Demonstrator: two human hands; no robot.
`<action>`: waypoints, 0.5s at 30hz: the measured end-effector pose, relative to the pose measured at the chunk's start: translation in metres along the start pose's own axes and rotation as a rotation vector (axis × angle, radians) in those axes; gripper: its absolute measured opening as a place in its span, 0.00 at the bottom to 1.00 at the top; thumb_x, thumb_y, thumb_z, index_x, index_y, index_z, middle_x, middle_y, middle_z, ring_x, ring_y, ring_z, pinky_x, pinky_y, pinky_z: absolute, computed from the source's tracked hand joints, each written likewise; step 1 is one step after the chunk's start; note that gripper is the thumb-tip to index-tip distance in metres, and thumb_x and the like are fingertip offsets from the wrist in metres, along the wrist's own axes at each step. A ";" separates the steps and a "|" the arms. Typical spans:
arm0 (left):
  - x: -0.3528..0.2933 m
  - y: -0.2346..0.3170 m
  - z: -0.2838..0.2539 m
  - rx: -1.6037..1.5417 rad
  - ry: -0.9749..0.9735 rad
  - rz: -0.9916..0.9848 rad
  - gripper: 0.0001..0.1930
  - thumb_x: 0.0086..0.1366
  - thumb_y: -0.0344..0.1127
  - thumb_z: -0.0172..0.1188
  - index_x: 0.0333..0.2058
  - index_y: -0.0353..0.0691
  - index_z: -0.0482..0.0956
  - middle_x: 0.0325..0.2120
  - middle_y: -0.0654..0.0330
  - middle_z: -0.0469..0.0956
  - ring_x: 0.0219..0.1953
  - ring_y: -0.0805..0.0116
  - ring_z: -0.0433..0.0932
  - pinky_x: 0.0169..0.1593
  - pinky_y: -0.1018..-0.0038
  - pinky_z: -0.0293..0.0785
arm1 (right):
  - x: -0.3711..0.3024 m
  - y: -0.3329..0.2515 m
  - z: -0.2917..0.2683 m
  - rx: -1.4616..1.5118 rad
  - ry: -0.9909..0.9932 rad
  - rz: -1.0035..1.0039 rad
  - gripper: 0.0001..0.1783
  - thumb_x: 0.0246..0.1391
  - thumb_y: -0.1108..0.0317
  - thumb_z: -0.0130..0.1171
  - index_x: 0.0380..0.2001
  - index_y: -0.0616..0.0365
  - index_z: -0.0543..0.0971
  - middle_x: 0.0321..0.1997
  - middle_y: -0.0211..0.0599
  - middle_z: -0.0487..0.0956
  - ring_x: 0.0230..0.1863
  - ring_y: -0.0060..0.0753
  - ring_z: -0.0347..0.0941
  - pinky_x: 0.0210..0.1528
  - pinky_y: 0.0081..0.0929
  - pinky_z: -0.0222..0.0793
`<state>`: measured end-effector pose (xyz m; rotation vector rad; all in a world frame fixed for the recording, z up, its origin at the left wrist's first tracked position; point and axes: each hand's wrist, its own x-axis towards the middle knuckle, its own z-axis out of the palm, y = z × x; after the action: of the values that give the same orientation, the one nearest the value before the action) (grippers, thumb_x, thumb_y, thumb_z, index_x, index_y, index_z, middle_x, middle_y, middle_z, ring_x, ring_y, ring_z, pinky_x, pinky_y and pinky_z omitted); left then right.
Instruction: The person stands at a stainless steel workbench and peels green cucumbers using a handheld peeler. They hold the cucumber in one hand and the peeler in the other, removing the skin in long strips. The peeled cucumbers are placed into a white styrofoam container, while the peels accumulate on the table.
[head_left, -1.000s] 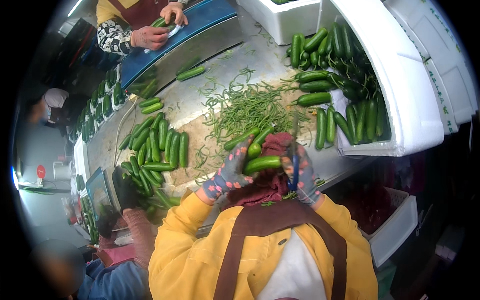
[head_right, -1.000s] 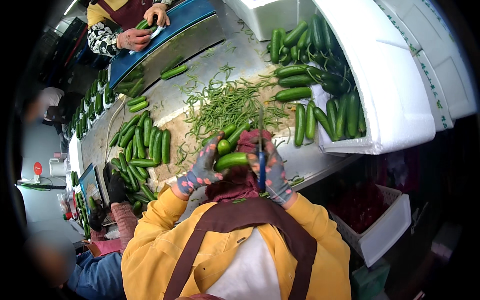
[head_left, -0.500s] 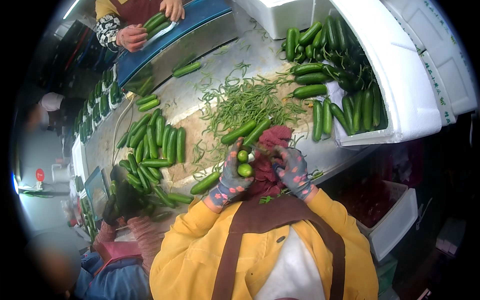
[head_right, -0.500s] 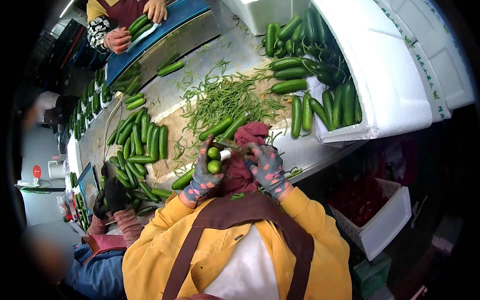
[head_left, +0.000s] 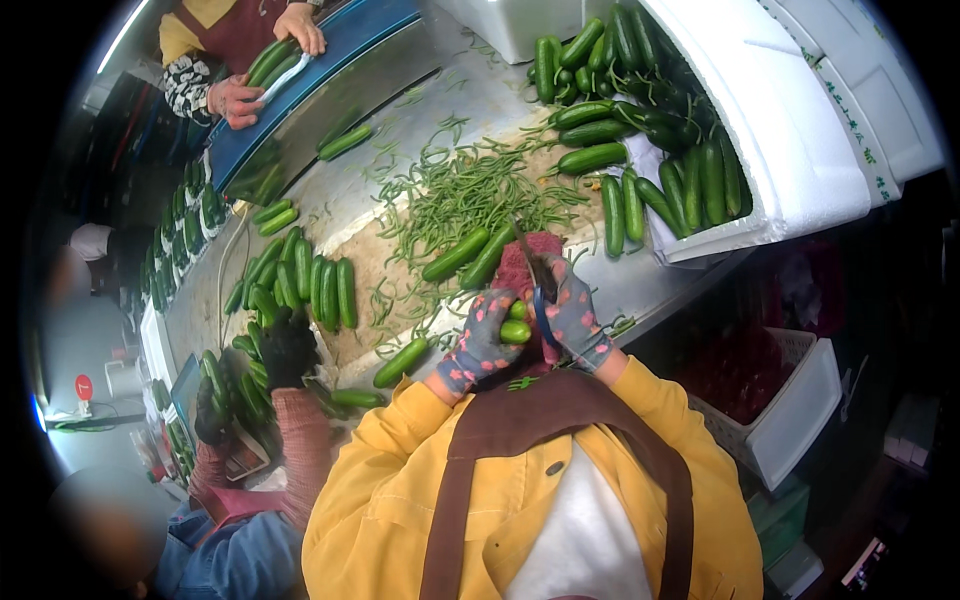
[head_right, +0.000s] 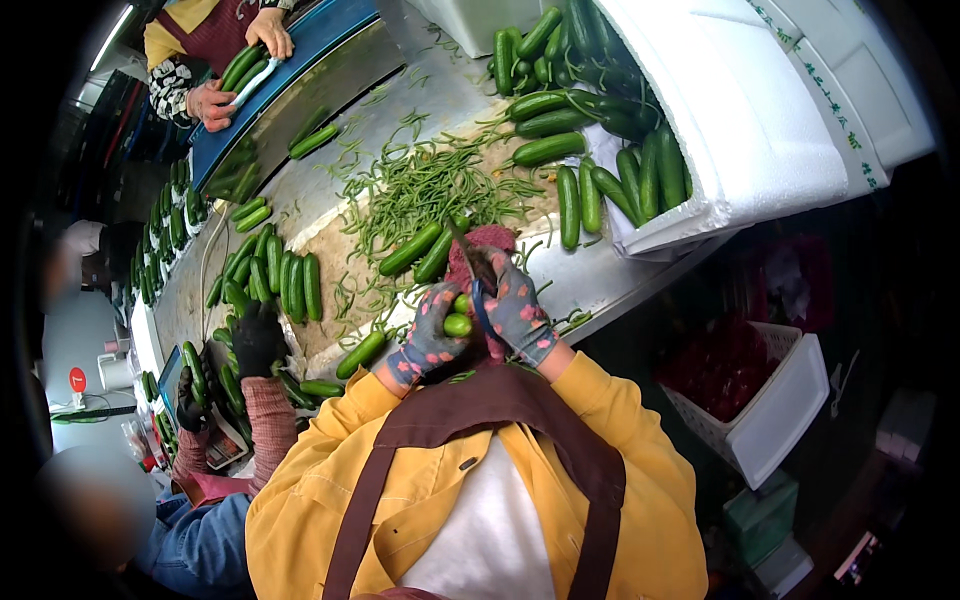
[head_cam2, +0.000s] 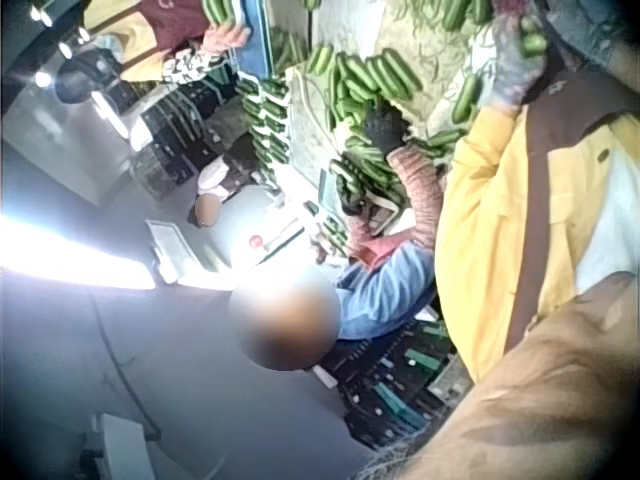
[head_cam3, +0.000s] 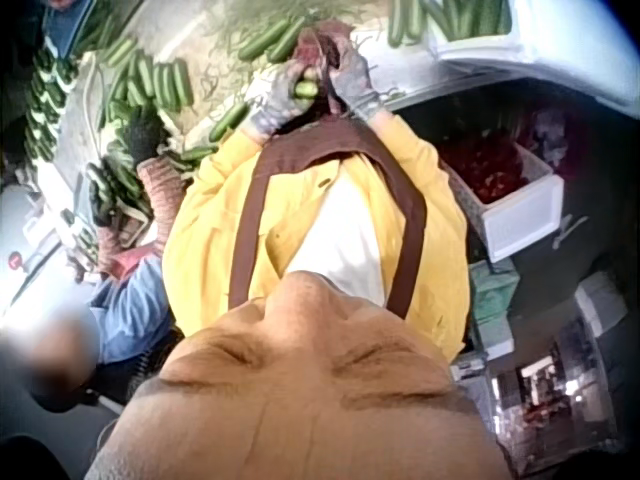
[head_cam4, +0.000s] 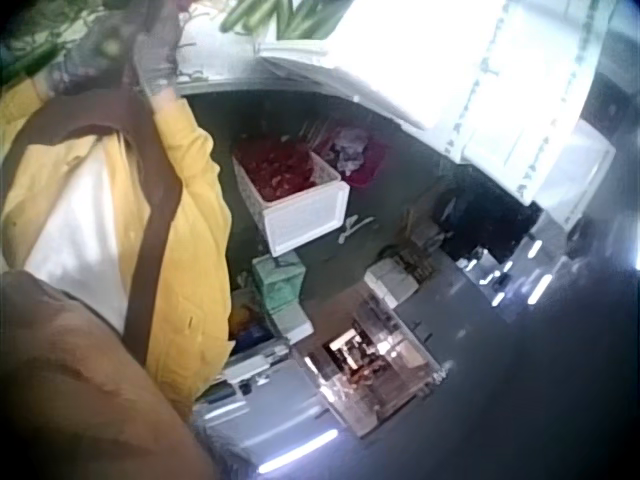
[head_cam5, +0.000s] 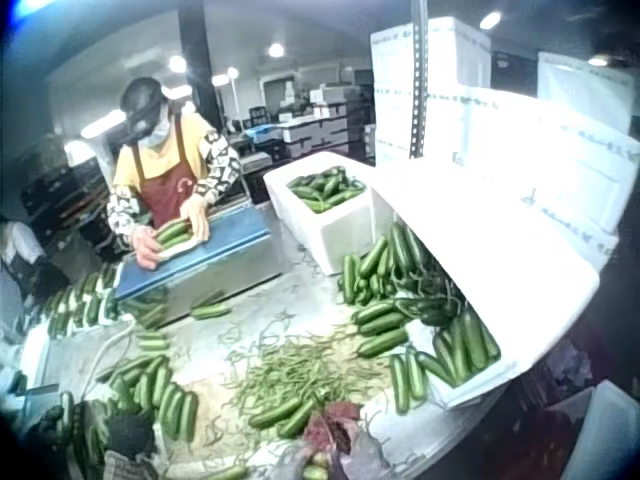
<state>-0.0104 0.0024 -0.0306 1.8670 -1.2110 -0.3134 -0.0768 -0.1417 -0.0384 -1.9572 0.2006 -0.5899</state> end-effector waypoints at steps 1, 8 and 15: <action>-0.006 -0.010 0.006 -0.077 0.080 0.131 0.27 0.40 0.33 0.56 0.43 0.35 0.63 0.36 0.51 0.67 0.39 0.53 0.67 0.43 0.65 0.63 | 0.000 0.002 -0.001 0.145 0.035 0.072 0.24 0.41 0.61 0.54 0.41 0.62 0.65 0.24 0.34 0.70 0.24 0.25 0.66 0.27 0.20 0.64; -0.014 -0.023 0.018 -0.002 0.116 0.087 0.27 0.39 0.31 0.56 0.42 0.35 0.63 0.35 0.49 0.66 0.37 0.51 0.67 0.41 0.66 0.64 | -0.011 -0.021 -0.013 0.900 -0.168 0.378 0.28 0.37 0.72 0.56 0.45 0.64 0.62 0.31 0.32 0.70 0.25 0.21 0.66 0.25 0.17 0.64; 0.005 0.008 0.006 0.030 0.155 -0.096 0.26 0.37 0.29 0.56 0.40 0.36 0.64 0.30 0.51 0.68 0.34 0.50 0.67 0.37 0.64 0.65 | -0.011 -0.027 -0.021 0.240 0.061 0.231 0.22 0.42 0.72 0.53 0.43 0.63 0.64 0.34 0.38 0.71 0.33 0.30 0.70 0.38 0.25 0.67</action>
<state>-0.0167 -0.0059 -0.0271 1.9410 -1.0287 -0.1991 -0.0996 -0.1420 -0.0108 -1.6577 0.3713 -0.4977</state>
